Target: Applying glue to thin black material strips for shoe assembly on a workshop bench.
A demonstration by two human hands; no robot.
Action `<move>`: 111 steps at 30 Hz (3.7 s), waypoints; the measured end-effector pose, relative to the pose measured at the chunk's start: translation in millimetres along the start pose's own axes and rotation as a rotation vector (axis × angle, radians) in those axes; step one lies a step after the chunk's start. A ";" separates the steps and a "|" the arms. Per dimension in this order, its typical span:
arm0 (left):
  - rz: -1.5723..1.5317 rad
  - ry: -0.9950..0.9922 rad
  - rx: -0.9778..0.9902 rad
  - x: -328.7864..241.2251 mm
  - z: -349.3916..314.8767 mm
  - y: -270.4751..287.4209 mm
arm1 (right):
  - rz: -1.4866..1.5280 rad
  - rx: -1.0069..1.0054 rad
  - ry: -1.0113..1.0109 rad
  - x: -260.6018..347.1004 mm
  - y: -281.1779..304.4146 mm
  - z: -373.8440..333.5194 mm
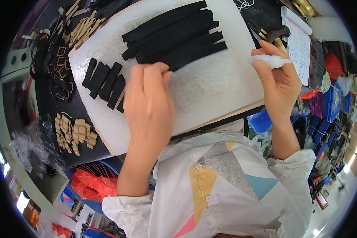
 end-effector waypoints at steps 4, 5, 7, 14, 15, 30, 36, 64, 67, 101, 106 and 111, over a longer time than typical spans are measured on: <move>-0.363 0.190 0.150 2.5 -23.8 -4.0 | 0.066 0.070 -0.098 10.3 0.8 -7.7; -0.400 0.219 0.173 4.9 -29.8 -7.4 | 0.057 0.105 -0.116 10.6 -0.5 -9.7; -0.502 0.307 0.204 10.0 -38.7 -11.1 | -0.028 0.173 -0.091 12.4 -4.0 -14.3; -0.728 0.330 0.161 12.8 -48.7 -18.0 | -0.632 0.357 0.271 52.2 -27.3 -11.5; -0.799 0.360 0.156 15.1 -51.1 -20.9 | -0.657 0.362 0.333 56.1 -30.4 -11.1; -0.849 0.419 0.112 20.4 -54.5 -25.4 | -1.081 0.367 0.912 87.8 -79.3 -27.3; -0.863 0.422 0.100 22.3 -56.0 -26.5 | -1.189 0.434 0.835 88.2 -77.6 -21.1; -0.865 0.424 0.117 21.0 -55.1 -25.0 | -1.073 0.514 0.651 83.8 -66.2 -12.1; -0.967 0.461 0.148 23.0 -56.8 -26.5 | -0.817 0.461 0.372 58.3 -35.5 7.1; -0.314 -0.082 0.001 -10.9 -59.6 -10.6 | -0.452 0.383 0.456 39.1 -73.3 -47.2; -0.308 -0.124 0.018 -13.0 -56.0 -12.4 | -0.496 0.402 0.485 34.6 -76.8 -50.3; -0.298 -0.119 0.026 -13.3 -54.5 -14.1 | -0.520 0.415 0.499 34.6 -79.2 -51.3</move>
Point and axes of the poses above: each hand's wrist, its own z-axis towards the middle knuckle, its own y-axis out of the back of the hand, x = y × z, the point moved 8 cm from there along z, towards the middle knuckle, and after that the axes turned 13 degrees about x, right-handed, at the moved point
